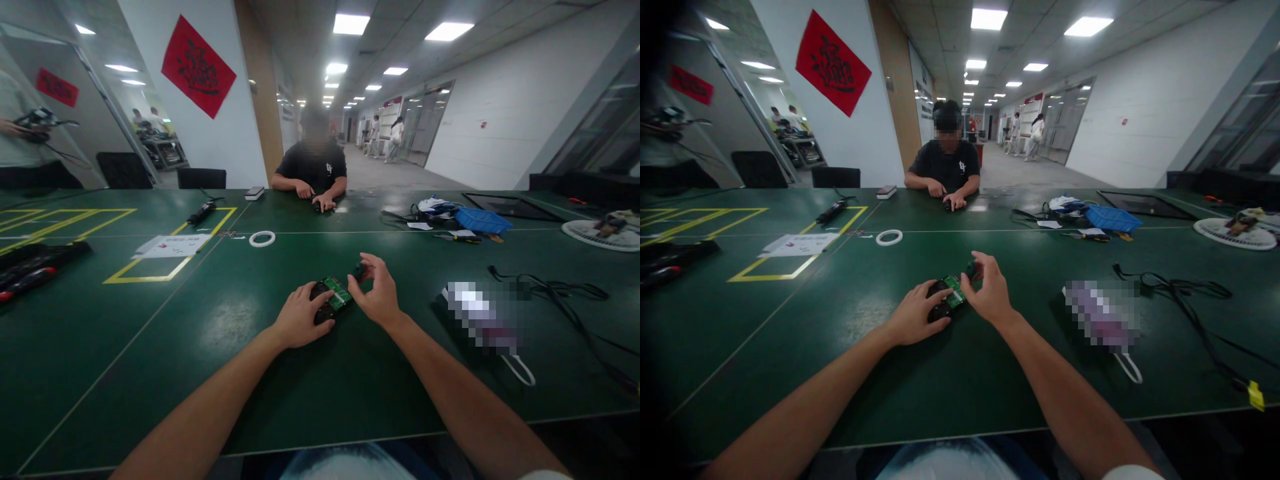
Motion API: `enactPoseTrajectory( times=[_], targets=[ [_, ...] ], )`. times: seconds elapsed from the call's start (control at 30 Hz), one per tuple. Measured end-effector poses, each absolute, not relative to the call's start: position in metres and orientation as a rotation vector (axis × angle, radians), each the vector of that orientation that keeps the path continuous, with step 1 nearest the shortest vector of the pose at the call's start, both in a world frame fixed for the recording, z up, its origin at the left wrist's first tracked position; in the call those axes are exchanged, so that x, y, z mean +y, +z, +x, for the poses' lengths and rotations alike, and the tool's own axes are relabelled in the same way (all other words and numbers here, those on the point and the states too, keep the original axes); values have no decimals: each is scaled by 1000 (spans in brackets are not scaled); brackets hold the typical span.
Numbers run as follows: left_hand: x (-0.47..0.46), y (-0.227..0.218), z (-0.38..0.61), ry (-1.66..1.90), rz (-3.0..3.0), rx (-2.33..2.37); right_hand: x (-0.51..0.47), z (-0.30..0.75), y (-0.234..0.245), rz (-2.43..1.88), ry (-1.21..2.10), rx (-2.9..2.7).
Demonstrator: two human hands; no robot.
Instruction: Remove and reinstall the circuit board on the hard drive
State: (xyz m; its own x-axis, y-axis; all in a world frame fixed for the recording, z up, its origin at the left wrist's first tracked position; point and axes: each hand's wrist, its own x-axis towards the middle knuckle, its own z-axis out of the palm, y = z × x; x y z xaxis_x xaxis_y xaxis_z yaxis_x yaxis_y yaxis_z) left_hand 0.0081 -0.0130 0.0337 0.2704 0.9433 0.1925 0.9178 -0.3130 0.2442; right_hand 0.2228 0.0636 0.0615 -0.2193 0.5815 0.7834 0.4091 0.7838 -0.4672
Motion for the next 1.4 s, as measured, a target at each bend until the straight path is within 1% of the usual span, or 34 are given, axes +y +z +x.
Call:
enactPoseTrajectory(
  times=[0.17,0.27,0.4,0.57,0.77,1.0,1.1,1.2,1.3,1.4],
  targets=[
    [-13,35,8,454,2425,1797,58,225,73,-761,91,-1907],
    [-14,36,8,438,2407,1804,59,229,82,-767,59,-1848],
    [-14,35,8,447,2374,1799,71,239,86,-913,56,-1798],
    [-3,37,14,475,2273,1852,80,266,68,-1102,116,-1980],
    [20,47,27,375,2189,1949,48,287,38,-1254,173,-2183],
    [32,62,30,406,2004,2156,12,263,34,-1244,280,-2197],
    [34,80,31,443,1971,2185,11,247,41,-1221,502,-1970],
    [36,106,38,527,1955,2182,18,225,50,-1090,1001,-1560],
    [40,130,50,619,1950,2101,28,201,62,-860,1507,-1180],
    [44,146,65,658,1889,2000,36,188,77,-697,1714,-1011]
  ],
)
